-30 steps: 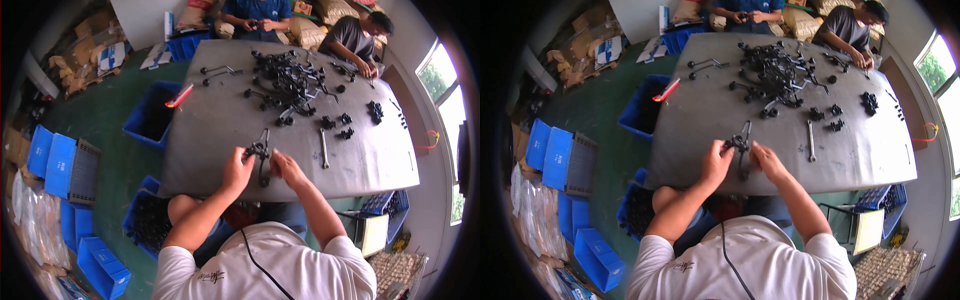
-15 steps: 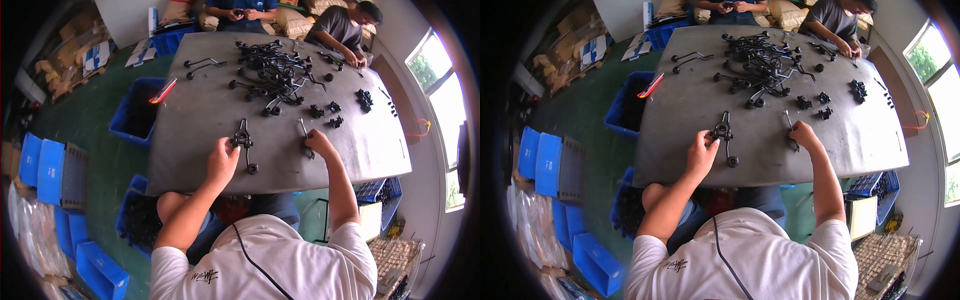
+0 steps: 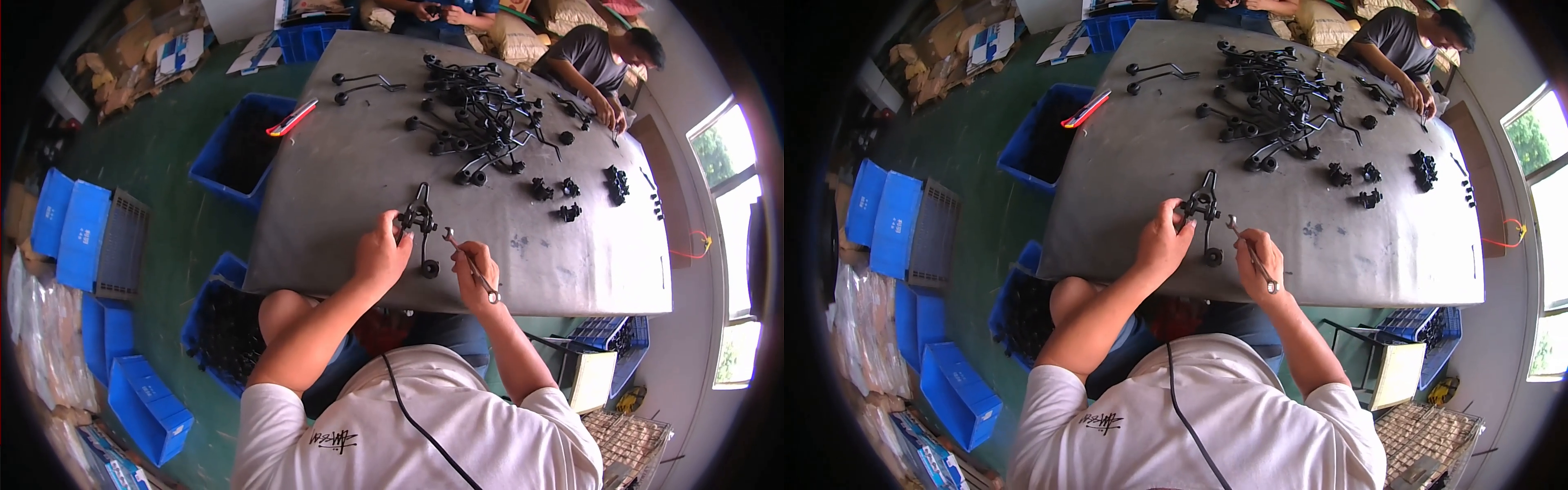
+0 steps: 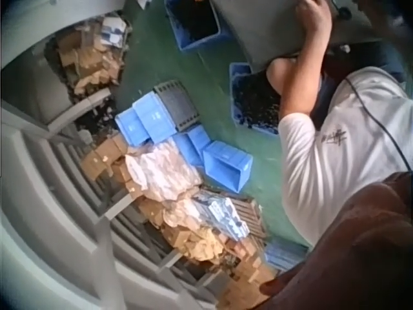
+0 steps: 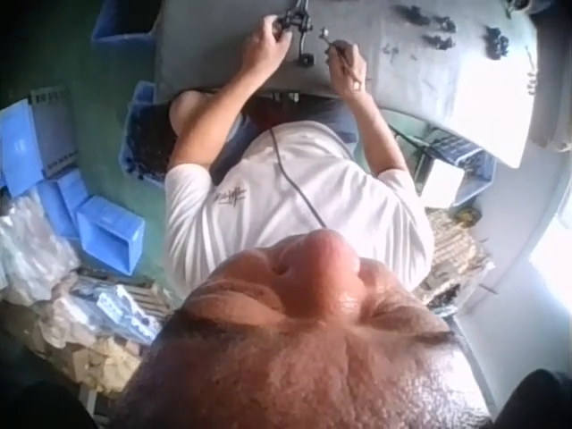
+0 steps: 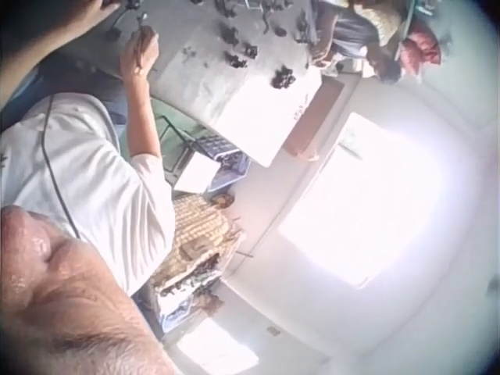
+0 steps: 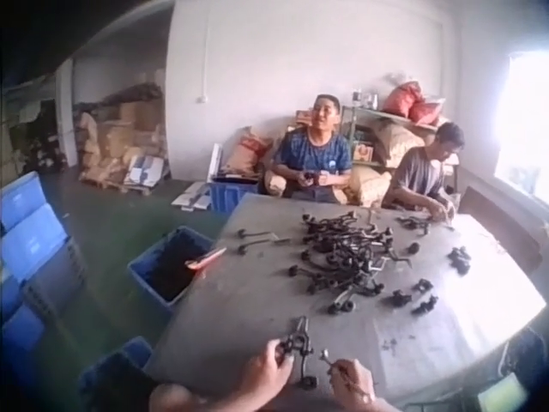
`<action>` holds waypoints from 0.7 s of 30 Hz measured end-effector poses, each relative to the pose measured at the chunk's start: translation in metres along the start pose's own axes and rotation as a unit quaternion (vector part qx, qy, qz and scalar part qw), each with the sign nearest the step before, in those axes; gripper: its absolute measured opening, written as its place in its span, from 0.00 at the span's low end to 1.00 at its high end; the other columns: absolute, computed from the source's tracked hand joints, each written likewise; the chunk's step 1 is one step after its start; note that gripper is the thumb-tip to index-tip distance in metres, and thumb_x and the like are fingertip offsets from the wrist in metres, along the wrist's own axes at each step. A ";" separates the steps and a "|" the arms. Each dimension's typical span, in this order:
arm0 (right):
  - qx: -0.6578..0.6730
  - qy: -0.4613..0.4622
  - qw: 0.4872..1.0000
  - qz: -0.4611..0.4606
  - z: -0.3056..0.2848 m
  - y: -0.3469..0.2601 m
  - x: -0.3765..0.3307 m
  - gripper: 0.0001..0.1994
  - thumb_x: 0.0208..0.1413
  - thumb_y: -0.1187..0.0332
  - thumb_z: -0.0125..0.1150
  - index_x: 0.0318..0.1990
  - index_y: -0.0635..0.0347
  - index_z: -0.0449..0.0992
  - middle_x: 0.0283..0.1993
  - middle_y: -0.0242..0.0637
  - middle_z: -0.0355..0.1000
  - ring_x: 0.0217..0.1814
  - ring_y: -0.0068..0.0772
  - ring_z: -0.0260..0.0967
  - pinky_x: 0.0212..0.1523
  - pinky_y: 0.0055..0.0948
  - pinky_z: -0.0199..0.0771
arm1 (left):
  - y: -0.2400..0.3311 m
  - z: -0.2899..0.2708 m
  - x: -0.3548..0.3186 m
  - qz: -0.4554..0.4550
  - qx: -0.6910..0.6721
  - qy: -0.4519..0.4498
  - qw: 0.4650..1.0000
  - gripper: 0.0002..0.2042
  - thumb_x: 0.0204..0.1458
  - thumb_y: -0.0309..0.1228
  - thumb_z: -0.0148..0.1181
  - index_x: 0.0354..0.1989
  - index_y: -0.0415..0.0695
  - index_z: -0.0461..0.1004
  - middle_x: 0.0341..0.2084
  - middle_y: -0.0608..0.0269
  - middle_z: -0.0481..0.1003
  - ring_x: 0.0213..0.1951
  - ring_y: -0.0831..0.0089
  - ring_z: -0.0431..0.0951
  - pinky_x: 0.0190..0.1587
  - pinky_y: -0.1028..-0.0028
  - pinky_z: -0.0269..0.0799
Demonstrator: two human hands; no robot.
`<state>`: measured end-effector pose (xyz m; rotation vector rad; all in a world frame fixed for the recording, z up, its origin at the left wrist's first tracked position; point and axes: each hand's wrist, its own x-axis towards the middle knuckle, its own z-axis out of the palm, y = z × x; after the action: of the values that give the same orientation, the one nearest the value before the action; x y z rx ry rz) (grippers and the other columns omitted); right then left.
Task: Assembling small black mechanical linkages on a workbench using a wrench.
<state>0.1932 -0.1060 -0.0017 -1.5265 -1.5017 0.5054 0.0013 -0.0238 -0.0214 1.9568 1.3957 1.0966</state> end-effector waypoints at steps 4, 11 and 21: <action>-0.064 -0.009 0.988 -0.139 0.006 -0.007 0.007 0.07 0.62 0.77 0.57 0.45 0.62 0.68 0.33 0.42 0.77 0.29 0.38 0.76 0.32 0.35 0.75 | -0.001 -0.001 0.001 0.010 0.002 0.007 1.000 0.22 0.52 0.30 0.65 0.54 0.42 0.65 0.29 0.53 0.80 0.28 0.48 0.81 0.32 0.54 0.76; -0.217 -0.065 0.935 -0.271 0.012 -0.020 0.016 0.11 0.56 0.77 0.62 0.45 0.59 0.69 0.35 0.41 0.73 0.33 0.45 0.73 0.34 0.38 0.68 | -0.006 -0.002 -0.001 0.045 0.030 -0.004 0.999 0.22 0.51 0.26 0.65 0.54 0.39 0.66 0.32 0.49 0.80 0.32 0.48 0.81 0.35 0.53 0.76; 0.183 -0.111 0.955 0.206 -0.001 0.012 0.108 0.13 0.67 0.60 0.58 0.40 0.64 0.75 0.29 0.35 0.75 0.26 0.25 0.72 0.31 0.26 0.71 | -0.004 -0.002 0.001 0.031 -0.001 -0.011 0.999 0.21 0.51 0.24 0.64 0.53 0.39 0.67 0.35 0.46 0.80 0.33 0.46 0.81 0.37 0.53 0.75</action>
<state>0.2199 -0.0032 0.0214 -1.5179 -1.1595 1.1655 -0.0025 -0.0218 -0.0231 2.0169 1.3296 1.0995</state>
